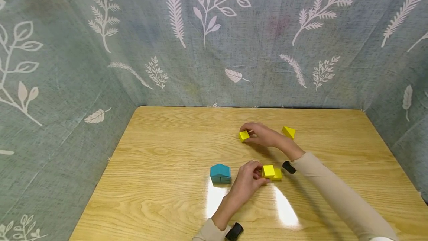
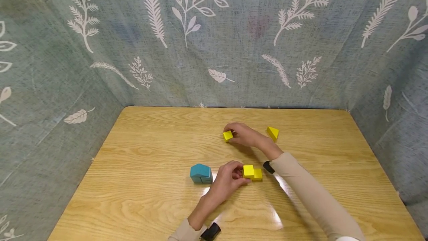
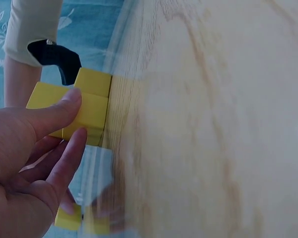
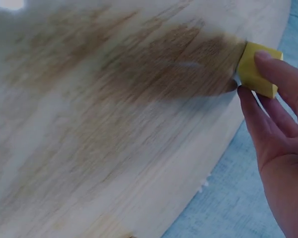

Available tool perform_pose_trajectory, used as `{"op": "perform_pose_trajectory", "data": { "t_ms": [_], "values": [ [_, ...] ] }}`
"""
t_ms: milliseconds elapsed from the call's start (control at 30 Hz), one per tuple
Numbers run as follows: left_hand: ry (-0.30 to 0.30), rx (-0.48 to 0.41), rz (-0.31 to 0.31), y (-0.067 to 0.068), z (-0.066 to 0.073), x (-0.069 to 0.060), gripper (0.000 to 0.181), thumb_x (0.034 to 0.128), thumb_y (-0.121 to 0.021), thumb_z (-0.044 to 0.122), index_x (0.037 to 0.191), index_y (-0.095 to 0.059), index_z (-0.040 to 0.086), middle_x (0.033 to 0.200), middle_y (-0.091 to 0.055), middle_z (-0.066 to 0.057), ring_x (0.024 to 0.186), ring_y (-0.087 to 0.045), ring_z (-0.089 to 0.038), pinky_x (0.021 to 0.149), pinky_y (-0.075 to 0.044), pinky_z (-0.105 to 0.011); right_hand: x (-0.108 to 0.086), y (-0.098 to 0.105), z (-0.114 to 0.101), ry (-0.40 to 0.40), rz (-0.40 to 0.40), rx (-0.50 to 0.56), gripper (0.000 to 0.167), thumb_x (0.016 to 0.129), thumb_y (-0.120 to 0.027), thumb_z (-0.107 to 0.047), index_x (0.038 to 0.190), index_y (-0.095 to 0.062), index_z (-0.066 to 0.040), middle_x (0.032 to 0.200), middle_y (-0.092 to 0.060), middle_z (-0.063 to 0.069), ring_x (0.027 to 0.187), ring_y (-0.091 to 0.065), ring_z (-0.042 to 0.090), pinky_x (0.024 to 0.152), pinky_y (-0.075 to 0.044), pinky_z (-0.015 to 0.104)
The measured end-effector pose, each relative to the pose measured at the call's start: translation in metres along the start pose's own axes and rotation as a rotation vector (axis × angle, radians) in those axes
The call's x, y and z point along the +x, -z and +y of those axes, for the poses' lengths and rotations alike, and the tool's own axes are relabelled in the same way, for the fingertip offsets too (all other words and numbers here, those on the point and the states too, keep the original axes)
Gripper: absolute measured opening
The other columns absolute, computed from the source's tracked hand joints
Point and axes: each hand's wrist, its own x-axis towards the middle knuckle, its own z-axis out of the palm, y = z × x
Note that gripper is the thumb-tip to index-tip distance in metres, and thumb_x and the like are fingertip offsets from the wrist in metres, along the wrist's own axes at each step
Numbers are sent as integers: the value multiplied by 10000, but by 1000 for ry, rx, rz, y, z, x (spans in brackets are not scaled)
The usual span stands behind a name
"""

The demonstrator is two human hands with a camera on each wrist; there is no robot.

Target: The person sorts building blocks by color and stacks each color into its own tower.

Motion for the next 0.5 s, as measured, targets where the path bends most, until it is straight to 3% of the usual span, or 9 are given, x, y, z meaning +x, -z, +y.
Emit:
{"op": "perform_pose_trajectory", "data": {
  "t_ms": [500],
  "values": [
    [12, -15, -6, 1, 0, 0, 293, 820, -866, 46, 1054, -703, -20, 910, -653, -45, 741, -612, 1, 664, -527, -104, -38, 12, -9, -64, 107, 126, 360, 921, -753, 12, 1261, -642, 47, 1247, -642, 182, 1163, -619, 369, 973, -559, 486]
  ]
}}
